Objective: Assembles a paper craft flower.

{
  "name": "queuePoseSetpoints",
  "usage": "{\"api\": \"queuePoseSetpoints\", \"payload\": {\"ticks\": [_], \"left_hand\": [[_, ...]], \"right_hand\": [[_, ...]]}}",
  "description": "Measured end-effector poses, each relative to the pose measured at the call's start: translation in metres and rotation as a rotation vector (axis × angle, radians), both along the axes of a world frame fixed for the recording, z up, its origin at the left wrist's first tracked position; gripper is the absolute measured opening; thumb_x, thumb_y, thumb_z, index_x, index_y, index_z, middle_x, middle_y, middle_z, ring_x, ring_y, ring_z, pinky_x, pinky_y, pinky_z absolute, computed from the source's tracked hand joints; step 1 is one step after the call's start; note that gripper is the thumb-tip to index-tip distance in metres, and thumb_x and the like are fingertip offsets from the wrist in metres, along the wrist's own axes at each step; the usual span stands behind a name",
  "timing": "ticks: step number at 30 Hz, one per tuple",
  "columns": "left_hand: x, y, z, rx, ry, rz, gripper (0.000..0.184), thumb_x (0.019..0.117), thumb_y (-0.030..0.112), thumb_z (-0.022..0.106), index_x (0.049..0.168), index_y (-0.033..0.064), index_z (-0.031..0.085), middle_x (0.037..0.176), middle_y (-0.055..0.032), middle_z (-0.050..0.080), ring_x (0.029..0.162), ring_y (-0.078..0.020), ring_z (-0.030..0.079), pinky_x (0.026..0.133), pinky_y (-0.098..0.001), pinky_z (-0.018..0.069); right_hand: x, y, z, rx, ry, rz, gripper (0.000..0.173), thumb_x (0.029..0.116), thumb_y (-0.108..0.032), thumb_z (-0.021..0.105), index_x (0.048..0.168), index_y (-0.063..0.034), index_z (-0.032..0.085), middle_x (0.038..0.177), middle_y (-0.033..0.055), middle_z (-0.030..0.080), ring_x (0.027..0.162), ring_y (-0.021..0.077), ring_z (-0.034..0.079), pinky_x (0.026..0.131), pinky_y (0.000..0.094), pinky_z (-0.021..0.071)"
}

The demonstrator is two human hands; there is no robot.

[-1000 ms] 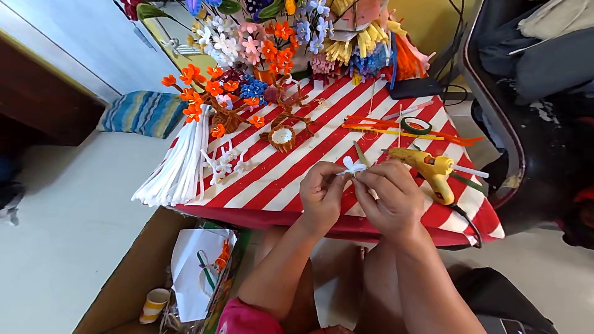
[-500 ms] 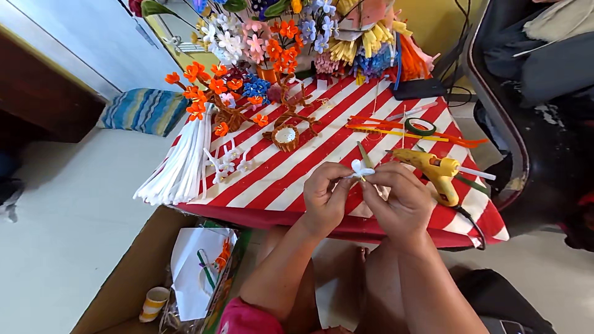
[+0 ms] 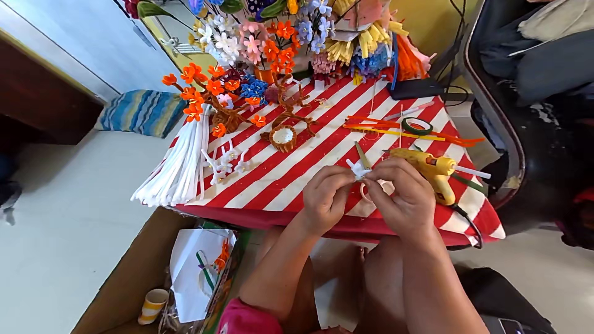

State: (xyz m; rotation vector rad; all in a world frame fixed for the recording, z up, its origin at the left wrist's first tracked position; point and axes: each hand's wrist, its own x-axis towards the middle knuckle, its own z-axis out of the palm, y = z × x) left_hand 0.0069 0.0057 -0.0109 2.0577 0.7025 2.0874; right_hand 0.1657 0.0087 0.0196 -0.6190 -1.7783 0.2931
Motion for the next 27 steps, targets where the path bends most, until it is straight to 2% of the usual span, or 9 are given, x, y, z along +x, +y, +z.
{"api": "queuePoseSetpoints", "payload": {"ticks": [2, 6, 10, 14, 19, 24, 27], "left_hand": [[0.0, 0.001, -0.001, -0.016, -0.021, -0.031, 0.006, 0.1032, 0.006, 0.058, 0.104, 0.0022, 0.063, 0.1, -0.0075, 0.066, 0.094, -0.0075, 0.067, 0.087, -0.023, 0.0577], [0.0, 0.001, -0.002, -0.063, -0.044, -0.07, 0.007, 0.103, 0.007, 0.059, 0.103, 0.0015, 0.064, 0.099, -0.0069, 0.067, 0.094, -0.0067, 0.068, 0.086, -0.0235, 0.0581], [0.002, 0.0, -0.001, -0.139, -0.124, -0.143, 0.008, 0.1019, 0.01, 0.062, 0.104, 0.0038, 0.066, 0.098, -0.0022, 0.069, 0.094, -0.0031, 0.067, 0.086, -0.0217, 0.0576], [0.006, -0.004, 0.001, -0.195, -0.196, -0.171, 0.007, 0.1011, 0.01, 0.063, 0.105, 0.0055, 0.067, 0.098, 0.0017, 0.069, 0.091, 0.0001, 0.066, 0.084, -0.0196, 0.0571], [0.006, -0.004, 0.002, -0.174, -0.22, -0.151, 0.006, 0.1003, 0.007, 0.063, 0.105, 0.0051, 0.067, 0.099, 0.0013, 0.069, 0.092, -0.0009, 0.067, 0.085, -0.0203, 0.0575], [0.006, -0.005, 0.003, -0.162, -0.237, -0.132, 0.007, 0.0998, 0.006, 0.064, 0.107, 0.0057, 0.066, 0.1, 0.0016, 0.069, 0.093, -0.0004, 0.067, 0.085, -0.02, 0.0575], [0.005, -0.005, 0.003, -0.154, -0.248, -0.132, 0.008, 0.1, 0.006, 0.064, 0.107, 0.0057, 0.066, 0.1, 0.0011, 0.069, 0.093, -0.0008, 0.067, 0.085, -0.0204, 0.0575]], "right_hand": [[0.002, 0.001, 0.001, 0.017, -0.024, 0.002, 0.007, 0.0974, -0.01, 0.064, 0.095, -0.0053, 0.07, 0.095, 0.0035, 0.066, 0.095, 0.005, 0.061, 0.086, 0.0173, 0.0507], [0.007, 0.001, 0.003, 0.118, -0.117, -0.068, 0.013, 0.1013, -0.013, 0.062, 0.097, -0.0067, 0.072, 0.092, 0.0064, 0.066, 0.093, 0.0126, 0.06, 0.087, 0.0255, 0.0472], [0.006, -0.002, 0.005, 0.173, -0.198, -0.123, 0.014, 0.1023, -0.012, 0.06, 0.098, -0.0059, 0.072, 0.09, 0.0095, 0.067, 0.089, 0.0182, 0.061, 0.086, 0.0316, 0.0467], [0.003, -0.003, 0.005, 0.144, -0.189, -0.107, 0.015, 0.1028, -0.015, 0.06, 0.096, -0.0054, 0.071, 0.091, 0.0085, 0.068, 0.092, 0.0158, 0.062, 0.089, 0.0296, 0.048], [-0.004, -0.003, 0.0, 0.072, -0.067, -0.069, 0.011, 0.0984, -0.014, 0.066, 0.094, -0.0057, 0.071, 0.091, 0.0055, 0.067, 0.091, 0.0093, 0.061, 0.086, 0.0215, 0.0482], [-0.015, -0.005, -0.004, 0.068, 0.045, -0.071, 0.01, 0.0946, -0.013, 0.071, 0.091, -0.0035, 0.07, 0.09, 0.0058, 0.066, 0.091, 0.0069, 0.061, 0.084, 0.0163, 0.0499], [-0.018, -0.005, -0.007, 0.133, 0.06, -0.081, 0.009, 0.0945, -0.012, 0.073, 0.092, -0.004, 0.071, 0.088, 0.0064, 0.066, 0.091, 0.0099, 0.062, 0.085, 0.0196, 0.0499]]}}
